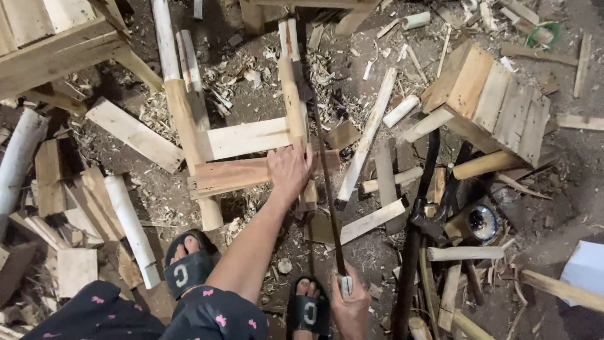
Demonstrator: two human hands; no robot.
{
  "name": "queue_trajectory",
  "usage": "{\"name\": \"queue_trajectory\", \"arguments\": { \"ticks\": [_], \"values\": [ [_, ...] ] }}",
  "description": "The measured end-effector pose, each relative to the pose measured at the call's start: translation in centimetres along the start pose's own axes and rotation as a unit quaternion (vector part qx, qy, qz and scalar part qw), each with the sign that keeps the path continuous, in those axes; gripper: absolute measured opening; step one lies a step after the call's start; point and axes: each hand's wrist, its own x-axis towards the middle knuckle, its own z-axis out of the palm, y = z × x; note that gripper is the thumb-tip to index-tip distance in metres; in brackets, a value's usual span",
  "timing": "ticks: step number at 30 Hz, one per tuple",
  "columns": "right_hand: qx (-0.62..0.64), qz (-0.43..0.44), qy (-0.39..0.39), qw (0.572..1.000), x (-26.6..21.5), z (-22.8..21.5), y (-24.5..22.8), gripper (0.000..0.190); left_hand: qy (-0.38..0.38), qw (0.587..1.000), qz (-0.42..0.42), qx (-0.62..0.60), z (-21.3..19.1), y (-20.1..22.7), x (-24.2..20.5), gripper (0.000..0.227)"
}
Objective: The person uses a hand saw to cut a small piece of wood that is clamped to a wooden frame. The person holds the wood steady with one hand while sawing with the other. After cutting, the person removes the sawn piece and inspects it.
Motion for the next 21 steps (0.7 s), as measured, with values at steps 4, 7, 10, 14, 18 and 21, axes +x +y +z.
{"name": "queue_trajectory", "arguments": {
  "ticks": [4, 7, 10, 14, 18, 21],
  "values": [
    [-0.032, -0.035, 0.008, 0.999, 0.5, 0.3, 1.3, 0.046, 0.024, 1.000, 0.000, -0.002, 0.9, -0.1, 0.5, 0.036],
    [-0.082, -0.063, 0.038, 0.994, 0.5, 0.8, 2.0, 0.045, 0.042, 0.999, -0.009, -0.024, 1.6, -0.2, 0.9, 0.028],
    [-0.078, -0.013, 0.026, 0.997, -0.5, 0.2, -1.4, 0.045, 0.047, 0.997, -0.014, -0.058, 1.0, 0.0, 0.8, 0.028],
    [-0.079, -0.265, 0.085, 0.957, 5.3, 3.1, 0.0, 0.039, 0.036, 0.997, -0.020, -0.066, 1.0, 0.0, 1.0, 0.029],
    [-0.082, -0.312, 0.106, 0.941, 4.3, 4.4, 5.5, 0.044, 0.011, 0.995, -0.033, -0.094, 0.3, 0.0, 1.1, 0.027],
    [-0.176, -0.216, 0.229, 0.933, 2.7, 4.6, 12.7, 0.047, 0.034, 0.996, -0.037, -0.076, 1.0, 0.5, 1.0, 0.029]
  ]
}}
